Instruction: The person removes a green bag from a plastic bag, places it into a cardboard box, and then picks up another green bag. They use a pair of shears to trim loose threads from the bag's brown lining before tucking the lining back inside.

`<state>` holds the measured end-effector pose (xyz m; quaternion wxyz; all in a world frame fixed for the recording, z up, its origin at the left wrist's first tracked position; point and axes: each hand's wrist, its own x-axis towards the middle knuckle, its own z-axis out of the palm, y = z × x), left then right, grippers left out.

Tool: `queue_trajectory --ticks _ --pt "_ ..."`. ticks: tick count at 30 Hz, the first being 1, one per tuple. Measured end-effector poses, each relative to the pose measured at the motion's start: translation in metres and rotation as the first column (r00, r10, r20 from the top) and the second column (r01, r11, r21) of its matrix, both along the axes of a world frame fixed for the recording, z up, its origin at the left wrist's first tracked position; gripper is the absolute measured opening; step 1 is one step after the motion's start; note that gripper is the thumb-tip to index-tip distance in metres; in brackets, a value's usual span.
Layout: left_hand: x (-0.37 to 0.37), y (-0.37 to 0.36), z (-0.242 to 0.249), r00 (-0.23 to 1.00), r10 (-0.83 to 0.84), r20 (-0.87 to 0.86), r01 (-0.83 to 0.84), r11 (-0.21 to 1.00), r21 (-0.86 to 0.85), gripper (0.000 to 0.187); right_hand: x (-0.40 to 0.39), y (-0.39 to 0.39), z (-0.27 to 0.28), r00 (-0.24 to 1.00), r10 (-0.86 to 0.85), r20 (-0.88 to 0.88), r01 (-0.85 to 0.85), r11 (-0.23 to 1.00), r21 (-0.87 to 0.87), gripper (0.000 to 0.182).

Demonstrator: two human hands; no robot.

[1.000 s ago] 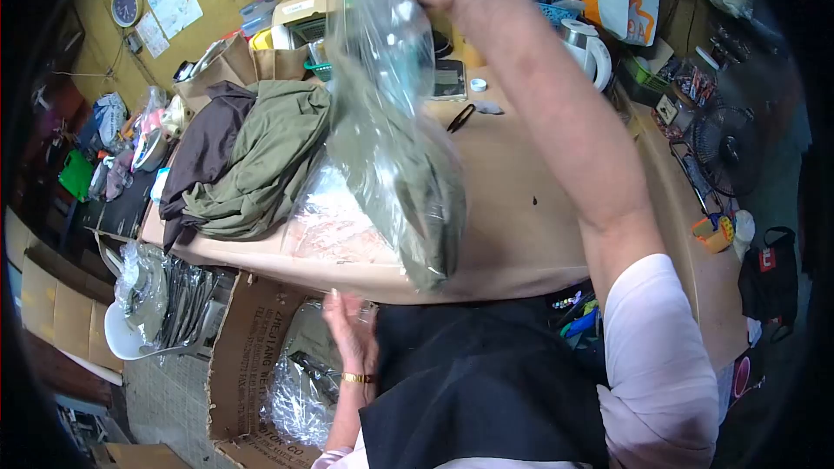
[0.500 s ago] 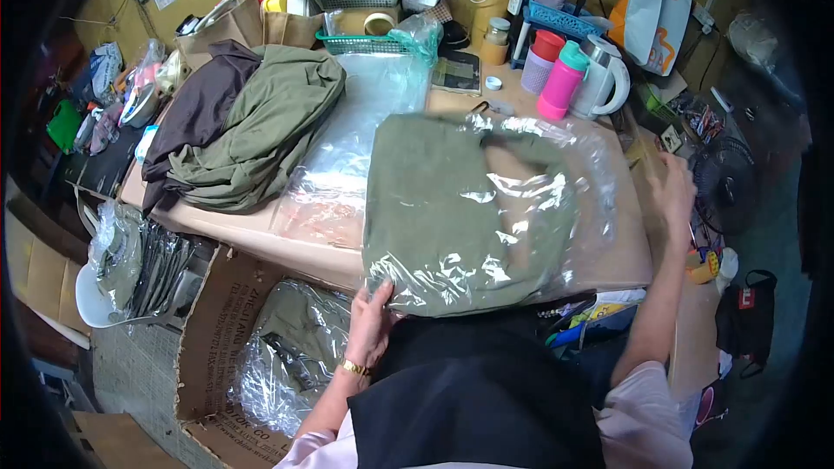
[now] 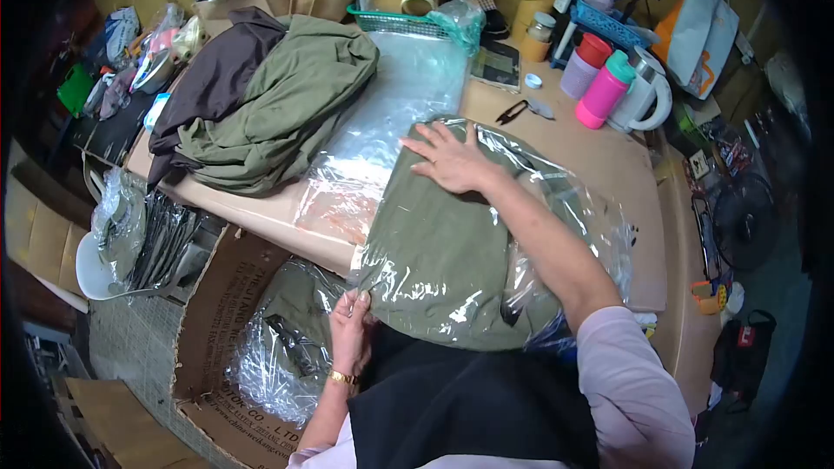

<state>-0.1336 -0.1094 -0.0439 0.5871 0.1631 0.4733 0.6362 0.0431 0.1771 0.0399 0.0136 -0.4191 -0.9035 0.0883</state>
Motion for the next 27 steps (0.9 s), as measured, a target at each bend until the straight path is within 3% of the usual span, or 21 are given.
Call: queue_trajectory --ticks 1,2,3,4,5,7,8,10,11,13,15,17,18,20,21,22,24,25,26,27 --pt "0.01 -0.001 0.012 0.982 0.05 0.183 -0.048 0.999 -0.018 0.021 -0.001 0.009 0.015 0.993 0.015 0.119 -0.013 1.0 -0.023 0.066" --pt "0.01 -0.006 -0.008 0.955 -0.013 0.298 0.015 1.0 -0.004 0.026 0.0 0.02 0.015 0.993 0.022 0.12 -0.018 0.999 -0.034 0.066" --pt "0.015 -0.01 -0.007 0.908 -0.074 0.411 0.077 0.997 0.011 0.031 0.003 0.031 0.012 0.996 0.064 0.063 -0.069 0.994 0.083 0.068" --pt "0.029 -0.014 -0.005 0.923 -0.079 0.377 0.096 0.995 -0.026 0.035 0.005 0.043 0.009 0.994 0.112 0.012 -0.112 0.973 0.201 0.071" --pt "0.048 -0.005 0.019 0.936 -0.086 0.342 0.114 0.992 -0.061 0.039 0.005 0.06 0.008 0.993 0.117 0.017 -0.118 0.975 0.187 0.071" --pt "0.052 0.0 0.011 0.958 -0.097 0.269 0.133 0.984 -0.116 0.044 0.007 0.078 0.006 0.961 0.129 -0.244 -0.152 0.985 -0.08 0.079" --pt "0.05 0.004 0.008 0.961 -0.064 0.27 0.09 0.992 -0.086 0.043 0.009 0.079 0.006 0.963 0.121 -0.243 -0.145 0.986 -0.082 0.079" --pt "0.043 0.007 0.008 0.967 -0.03 0.252 0.042 0.998 -0.044 0.041 0.012 0.074 0.02 0.985 -0.006 -0.172 0.021 0.996 0.084 0.078" --pt "0.035 0.006 0.001 0.967 -0.042 0.253 0.055 0.998 -0.043 0.041 0.018 0.075 0.022 0.985 -0.018 -0.171 0.033 0.996 0.085 0.078" --pt "0.023 0.006 -0.004 0.916 -0.116 0.383 0.136 0.99 -0.025 0.041 0.041 0.08 0.027 0.941 -0.144 -0.305 0.206 0.961 0.182 0.073" --pt "0.029 -0.001 0.0 0.885 -0.108 0.452 0.129 0.992 -0.015 0.046 0.071 0.069 0.038 0.918 -0.255 -0.304 0.314 0.935 0.163 0.067" --pt "0.039 -0.01 0.002 0.867 -0.258 0.426 0.278 0.96 0.015 0.05 0.099 0.032 0.052 0.87 -0.468 -0.152 0.481 0.874 0.062 0.068" --pt "0.045 -0.011 0.005 0.891 -0.283 0.356 0.323 0.945 -0.056 0.052 0.115 0.026 0.048 0.868 -0.473 -0.15 0.486 0.871 0.066 0.068" --pt "0.051 -0.006 0.006 0.906 -0.294 0.304 0.325 0.944 -0.057 0.054 0.145 0.018 0.03 0.858 -0.513 0.03 0.51 0.843 -0.171 0.063" --pt "0.053 -0.002 0.007 0.922 -0.299 0.245 0.323 0.945 -0.06 0.055 0.151 0.014 0.025 0.851 -0.524 0.03 0.52 0.836 -0.174 0.063" --pt "0.055 0.0 0.014 0.935 -0.259 0.244 0.285 0.955 -0.078 0.042 0.156 0.012 0.021 0.861 -0.508 0.004 0.502 0.85 -0.156 0.062" --pt "0.035 0.002 -0.015 0.93 -0.189 0.314 0.223 0.972 -0.074 0.032 0.159 0.018 0.017 0.87 -0.491 -0.033 0.484 0.866 -0.127 0.061" --pt "0.029 0.005 -0.01 0.916 -0.112 0.386 0.156 0.984 -0.084 0.023 0.152 0.021 0.016 0.894 -0.383 -0.233 0.385 0.922 -0.036 0.061" --pt "0.025 0.004 -0.003 0.945 0.015 0.328 0.021 0.994 -0.105 0.015 0.143 0.025 0.014 0.878 -0.242 -0.412 0.298 0.952 0.076 0.062" --pt "0.014 0.008 -0.014 0.955 0.035 0.293 -0.029 0.999 -0.024 0.016 0.125 0.028 0.019 0.896 -0.16 -0.415 0.238 0.96 0.144 0.062"
